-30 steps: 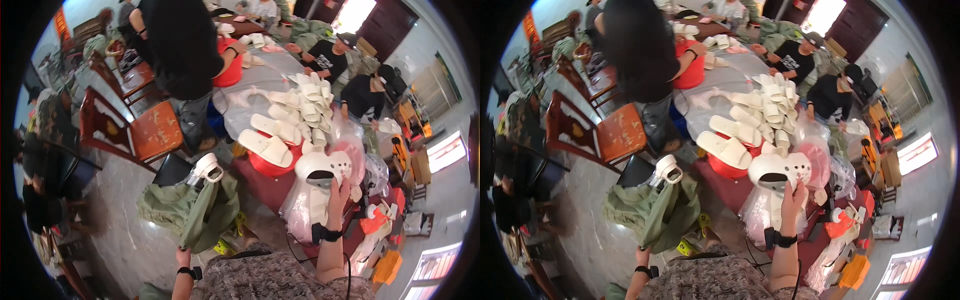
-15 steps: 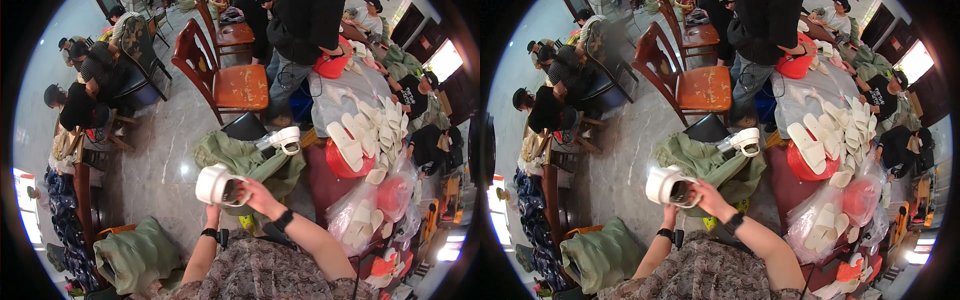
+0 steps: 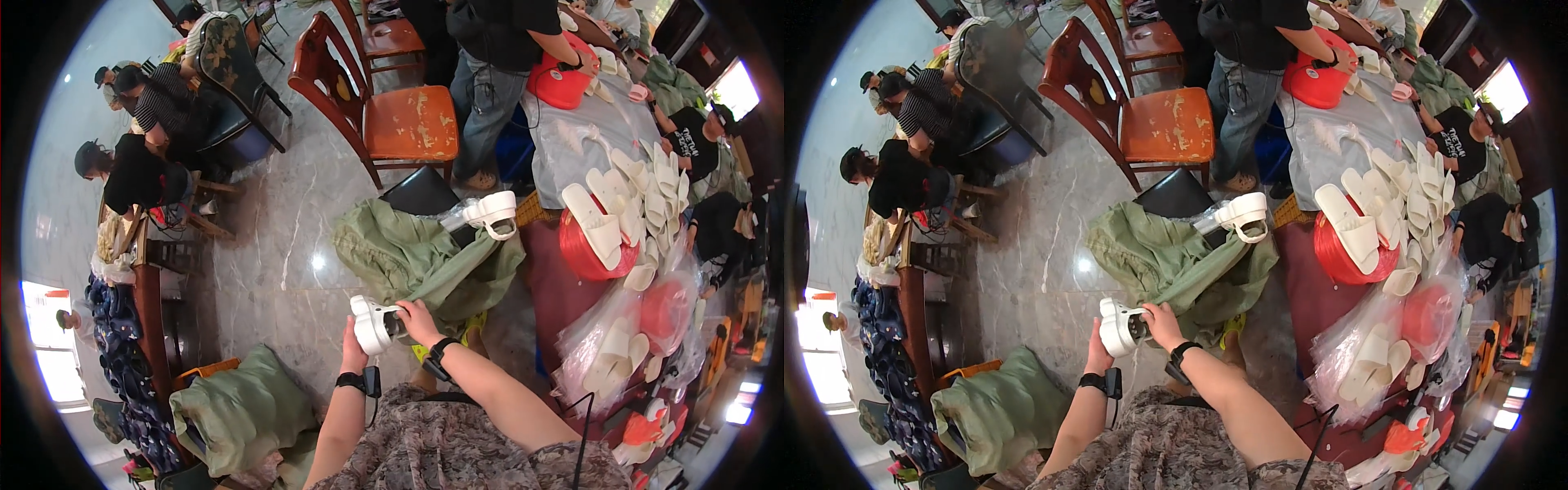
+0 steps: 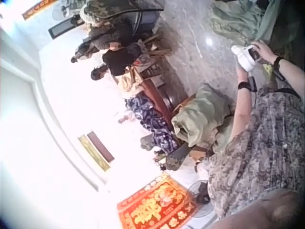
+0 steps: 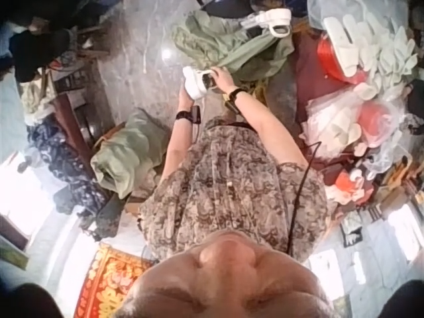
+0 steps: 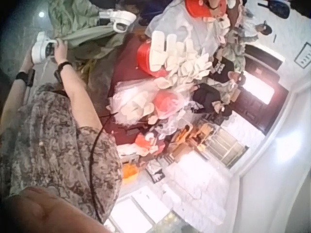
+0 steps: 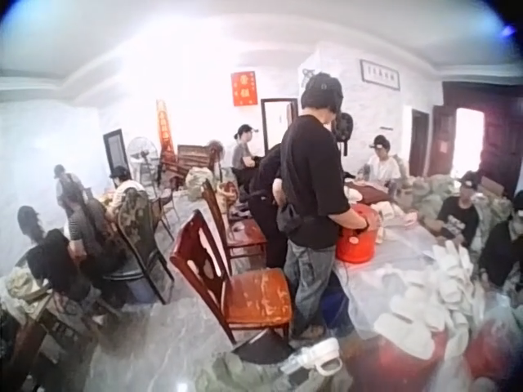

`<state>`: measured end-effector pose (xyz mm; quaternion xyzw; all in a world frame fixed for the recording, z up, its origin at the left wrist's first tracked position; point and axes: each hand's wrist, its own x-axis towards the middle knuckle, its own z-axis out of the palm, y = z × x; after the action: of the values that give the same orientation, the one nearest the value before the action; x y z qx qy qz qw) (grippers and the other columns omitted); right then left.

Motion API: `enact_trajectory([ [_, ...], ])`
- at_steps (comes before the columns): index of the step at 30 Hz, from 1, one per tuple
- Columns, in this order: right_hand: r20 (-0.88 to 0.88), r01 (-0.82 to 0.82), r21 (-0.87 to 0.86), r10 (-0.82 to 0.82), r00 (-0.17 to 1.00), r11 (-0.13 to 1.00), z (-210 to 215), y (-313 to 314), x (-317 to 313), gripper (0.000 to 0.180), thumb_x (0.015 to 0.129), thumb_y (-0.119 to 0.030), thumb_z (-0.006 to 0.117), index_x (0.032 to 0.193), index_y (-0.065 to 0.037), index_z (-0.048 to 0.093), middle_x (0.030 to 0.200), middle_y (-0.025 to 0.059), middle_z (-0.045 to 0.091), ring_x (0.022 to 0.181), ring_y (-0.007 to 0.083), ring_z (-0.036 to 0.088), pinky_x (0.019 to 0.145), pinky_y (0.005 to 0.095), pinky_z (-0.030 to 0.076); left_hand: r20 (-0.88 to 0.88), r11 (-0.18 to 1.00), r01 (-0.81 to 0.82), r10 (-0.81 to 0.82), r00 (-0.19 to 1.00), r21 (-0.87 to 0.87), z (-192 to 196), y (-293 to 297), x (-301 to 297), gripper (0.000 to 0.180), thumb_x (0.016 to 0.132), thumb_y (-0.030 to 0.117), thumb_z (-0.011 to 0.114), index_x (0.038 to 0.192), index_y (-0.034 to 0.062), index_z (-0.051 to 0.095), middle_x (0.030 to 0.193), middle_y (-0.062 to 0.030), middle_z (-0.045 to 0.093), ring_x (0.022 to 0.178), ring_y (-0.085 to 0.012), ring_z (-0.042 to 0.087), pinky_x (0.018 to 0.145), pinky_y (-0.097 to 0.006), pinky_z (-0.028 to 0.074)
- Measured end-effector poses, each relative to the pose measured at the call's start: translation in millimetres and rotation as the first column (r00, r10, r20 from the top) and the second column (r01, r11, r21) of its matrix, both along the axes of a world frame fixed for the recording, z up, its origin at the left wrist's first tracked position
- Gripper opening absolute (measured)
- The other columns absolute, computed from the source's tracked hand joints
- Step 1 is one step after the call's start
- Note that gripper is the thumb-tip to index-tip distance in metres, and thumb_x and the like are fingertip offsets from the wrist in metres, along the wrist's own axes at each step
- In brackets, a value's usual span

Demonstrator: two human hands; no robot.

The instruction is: Packing white sandals into plastic bags and placing them in a larger sack.

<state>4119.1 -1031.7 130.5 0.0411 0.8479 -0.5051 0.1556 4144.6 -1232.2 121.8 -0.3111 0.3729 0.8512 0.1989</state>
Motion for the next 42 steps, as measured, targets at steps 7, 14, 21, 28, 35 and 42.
enact_trajectory([
  [7,-0.04,0.305,0.258,-0.305,0.951,0.917,1,14,-9,0.021,0.087,-0.023,0.065,0.106,-0.014,0.06,0.102,0.013,0.059,0.094,0.0372,0.059,0.077,0.0461,0.048,-0.014,0.836,0.149,-0.184,0.983,-0.528,22,40,-10,0.064,0.099,0.04,0.05,0.149,0.0064,0.028,0.139,-0.0101,0.049,0.125,-0.0249,0.051,0.103,-0.036,0.041],
  [14,0.188,0.277,0.079,-0.287,0.939,0.958,-8,13,-18,0.035,0.079,-0.029,0.07,0.109,-0.013,0.059,0.094,0.0148,0.068,0.092,0.0357,0.063,0.078,0.0454,0.049,0.043,0.66,0.287,-0.36,0.932,-0.695,-24,13,-22,0.061,0.089,0.015,0.069,0.141,0.0016,0.041,0.134,-0.0122,0.05,0.111,-0.0198,0.053,0.092,-0.032,0.045],
  [21,0.318,0.303,0.025,-0.294,0.901,0.953,-4,11,14,0.039,0.081,-0.035,0.063,0.114,-0.015,0.061,0.105,0.0145,0.068,0.098,0.0337,0.065,0.081,0.0434,0.05,0.128,0.664,0.479,-0.505,0.853,-0.574,6,4,-17,0.052,0.091,0.025,0.065,0.136,0.0129,0.041,0.136,-0.0045,0.047,0.123,-0.0182,0.046,0.096,-0.04,0.043],
  [28,0.335,0.447,-0.129,-0.386,0.86,0.885,-15,-3,18,0.043,0.082,-0.034,0.067,0.114,-0.008,0.056,0.097,0.0123,0.069,0.092,0.0323,0.066,0.077,0.0426,0.051,0.213,0.726,0.52,-0.478,0.852,-0.45,1,-7,-40,0.054,0.089,0.034,0.069,0.132,0.0154,0.041,0.132,-0.0015,0.047,0.124,-0.0227,0.045,0.103,-0.045,0.041],
  [35,0.071,0.253,0.001,-0.253,0.965,0.967,-29,-3,32,0.026,0.085,-0.023,0.061,0.107,-0.011,0.052,0.083,0.015,0.067,0.08,0.036,0.066,0.066,0.0485,0.05,0.282,0.629,0.553,-0.483,0.829,-0.547,-23,2,-11,0.045,0.088,0.026,0.071,0.127,0.0144,0.051,0.129,0.0008,0.05,0.113,-0.0201,0.049,0.1,-0.042,0.041],
  [42,0.19,0.487,-0.015,-0.475,0.859,0.874,-32,-1,68,0.032,0.083,-0.023,0.064,0.11,-0.01,0.054,0.09,0.0169,0.068,0.086,0.0377,0.066,0.071,0.0493,0.05,0.307,0.631,0.7,-0.629,0.714,-0.335,-80,-8,-25,0.055,0.095,0.034,0.059,0.135,0.0048,0.036,0.117,-0.018,0.055,0.098,-0.0325,0.06,0.081,-0.043,0.054],
])
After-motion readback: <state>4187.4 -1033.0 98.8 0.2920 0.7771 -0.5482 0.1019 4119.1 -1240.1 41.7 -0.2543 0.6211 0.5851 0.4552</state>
